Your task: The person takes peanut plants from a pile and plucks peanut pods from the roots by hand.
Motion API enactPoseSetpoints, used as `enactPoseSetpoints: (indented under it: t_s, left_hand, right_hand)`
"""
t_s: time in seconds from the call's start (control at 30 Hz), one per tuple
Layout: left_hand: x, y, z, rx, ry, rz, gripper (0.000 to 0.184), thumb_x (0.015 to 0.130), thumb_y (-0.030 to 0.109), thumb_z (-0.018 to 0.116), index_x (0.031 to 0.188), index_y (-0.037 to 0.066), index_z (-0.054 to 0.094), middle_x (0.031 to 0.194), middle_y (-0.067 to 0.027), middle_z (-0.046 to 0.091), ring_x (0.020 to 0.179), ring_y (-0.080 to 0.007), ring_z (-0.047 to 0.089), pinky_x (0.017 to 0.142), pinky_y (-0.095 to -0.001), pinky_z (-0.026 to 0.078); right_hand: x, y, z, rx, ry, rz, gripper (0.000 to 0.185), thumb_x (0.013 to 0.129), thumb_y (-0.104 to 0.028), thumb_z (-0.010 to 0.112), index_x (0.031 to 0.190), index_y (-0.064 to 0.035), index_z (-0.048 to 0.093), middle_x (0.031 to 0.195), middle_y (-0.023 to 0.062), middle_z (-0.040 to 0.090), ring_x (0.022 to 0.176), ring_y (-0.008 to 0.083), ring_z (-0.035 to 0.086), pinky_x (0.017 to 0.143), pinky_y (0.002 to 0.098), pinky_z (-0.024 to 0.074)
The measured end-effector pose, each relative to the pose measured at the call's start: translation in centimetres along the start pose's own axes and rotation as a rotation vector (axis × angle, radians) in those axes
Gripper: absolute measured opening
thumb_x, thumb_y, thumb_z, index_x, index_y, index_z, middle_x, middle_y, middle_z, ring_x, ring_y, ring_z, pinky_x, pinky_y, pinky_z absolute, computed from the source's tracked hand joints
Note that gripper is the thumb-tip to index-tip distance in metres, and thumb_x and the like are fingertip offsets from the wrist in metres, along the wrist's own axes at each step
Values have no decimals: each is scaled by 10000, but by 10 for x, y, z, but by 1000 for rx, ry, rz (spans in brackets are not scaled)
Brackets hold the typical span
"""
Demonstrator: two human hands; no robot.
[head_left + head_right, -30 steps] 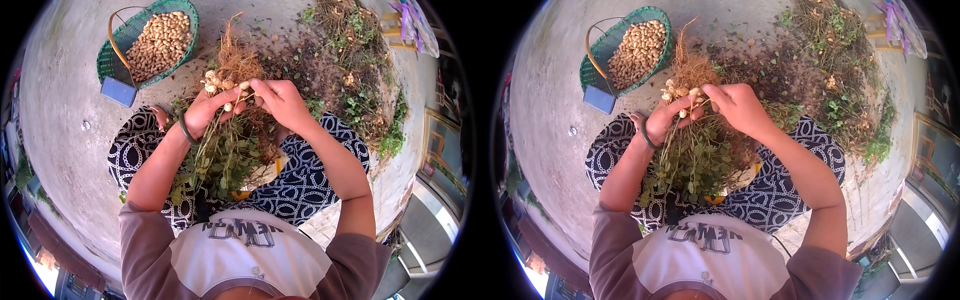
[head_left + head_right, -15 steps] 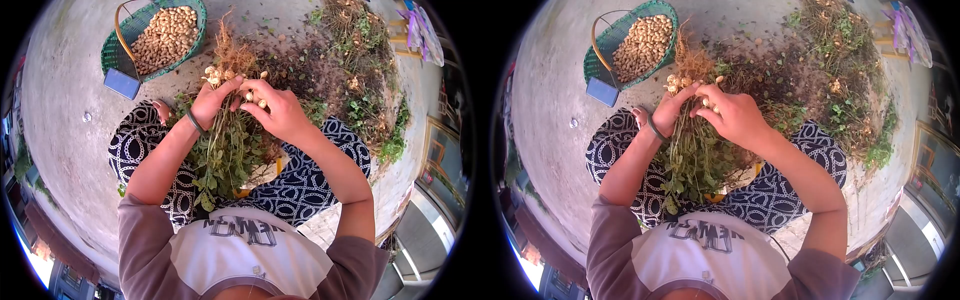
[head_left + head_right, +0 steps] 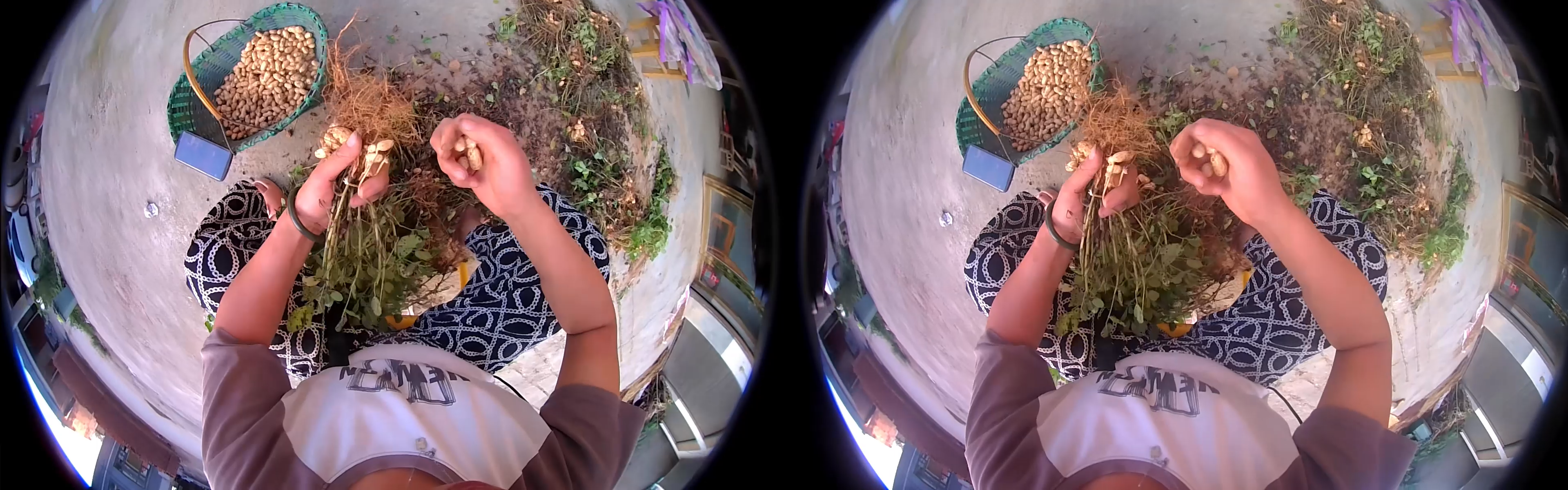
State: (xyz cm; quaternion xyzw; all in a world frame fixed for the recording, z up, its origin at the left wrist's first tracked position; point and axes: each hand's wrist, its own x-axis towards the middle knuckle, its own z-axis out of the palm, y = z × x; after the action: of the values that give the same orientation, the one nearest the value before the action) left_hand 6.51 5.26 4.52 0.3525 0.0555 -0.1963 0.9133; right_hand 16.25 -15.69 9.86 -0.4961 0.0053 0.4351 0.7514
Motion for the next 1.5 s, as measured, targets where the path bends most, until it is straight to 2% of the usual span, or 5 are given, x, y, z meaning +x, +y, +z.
enactPoseSetpoints:
  t_s: [0.47,0.8,0.93,1.1,1.5]
  left_hand:
    - [-2,-12,2,-19,-30,-168,714,947,696,193,913,97,580,481,44,412,421,-77,320,477,-235,260]
    - [-11,-2,0,-270,-327,-127,643,937,700,266,725,129,470,489,45,423,385,-55,301,467,-223,251]
    - [-8,-5,2,-328,-393,-136,666,909,737,287,698,133,472,489,44,428,391,-51,295,473,-216,236]
    - [-10,-5,3,-350,-362,-167,675,916,730,251,678,140,478,494,37,429,393,-63,281,475,-225,237]
    - [-15,-4,21,108,-154,-194,534,972,534,465,954,17,597,553,-11,493,423,-73,394,408,-236,288]
  right_hand:
    - [3,34,24,-775,51,-539,258,881,-209,693,1012,-1,616,687,83,634,569,130,555,537,301,430]
    - [0,10,8,169,-315,119,225,971,-220,555,1020,-5,593,747,42,583,548,49,438,454,201,297]
    - [6,13,10,-186,105,-48,170,953,-146,577,1048,-7,602,710,40,585,567,70,479,482,226,347]
    - [5,32,21,-519,-88,-353,342,897,-143,681,1191,-4,577,899,62,693,710,74,566,579,258,454]
    - [5,-5,-12,-551,-475,335,135,955,-122,554,941,4,599,618,-16,471,517,61,376,450,249,295]
